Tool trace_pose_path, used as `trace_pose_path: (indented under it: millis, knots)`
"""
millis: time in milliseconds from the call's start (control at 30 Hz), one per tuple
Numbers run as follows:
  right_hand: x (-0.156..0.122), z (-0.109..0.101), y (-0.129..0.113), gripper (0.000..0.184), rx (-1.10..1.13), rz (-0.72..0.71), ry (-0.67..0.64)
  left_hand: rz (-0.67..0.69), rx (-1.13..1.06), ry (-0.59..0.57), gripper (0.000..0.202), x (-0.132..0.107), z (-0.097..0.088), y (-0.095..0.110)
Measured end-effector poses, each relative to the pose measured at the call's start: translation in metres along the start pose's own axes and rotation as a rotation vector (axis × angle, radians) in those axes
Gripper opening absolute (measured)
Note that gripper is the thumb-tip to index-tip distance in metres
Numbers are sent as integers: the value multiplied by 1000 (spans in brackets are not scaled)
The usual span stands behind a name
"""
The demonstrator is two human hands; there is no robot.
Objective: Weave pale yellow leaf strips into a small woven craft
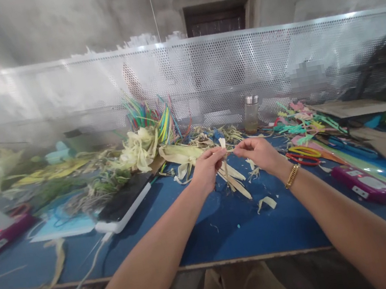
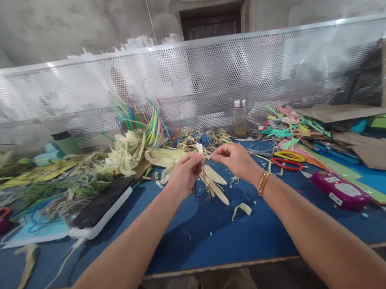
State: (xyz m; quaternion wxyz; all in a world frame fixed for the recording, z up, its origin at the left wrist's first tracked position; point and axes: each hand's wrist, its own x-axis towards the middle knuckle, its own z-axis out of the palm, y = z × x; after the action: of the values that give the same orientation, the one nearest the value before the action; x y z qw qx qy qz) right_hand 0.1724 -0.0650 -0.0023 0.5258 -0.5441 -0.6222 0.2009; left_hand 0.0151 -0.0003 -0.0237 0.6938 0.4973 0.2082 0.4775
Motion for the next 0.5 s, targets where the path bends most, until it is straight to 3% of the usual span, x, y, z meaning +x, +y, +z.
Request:
trace_pose_path:
  millis: [333, 500]
  knots:
    - [-1, 6, -1, 22, 100, 0, 20, 32, 34, 53, 27, 1, 2, -4]
    - [-6, 15, -6, 27, 200, -9, -37, 61, 184, -11, 20, -3, 2, -2]
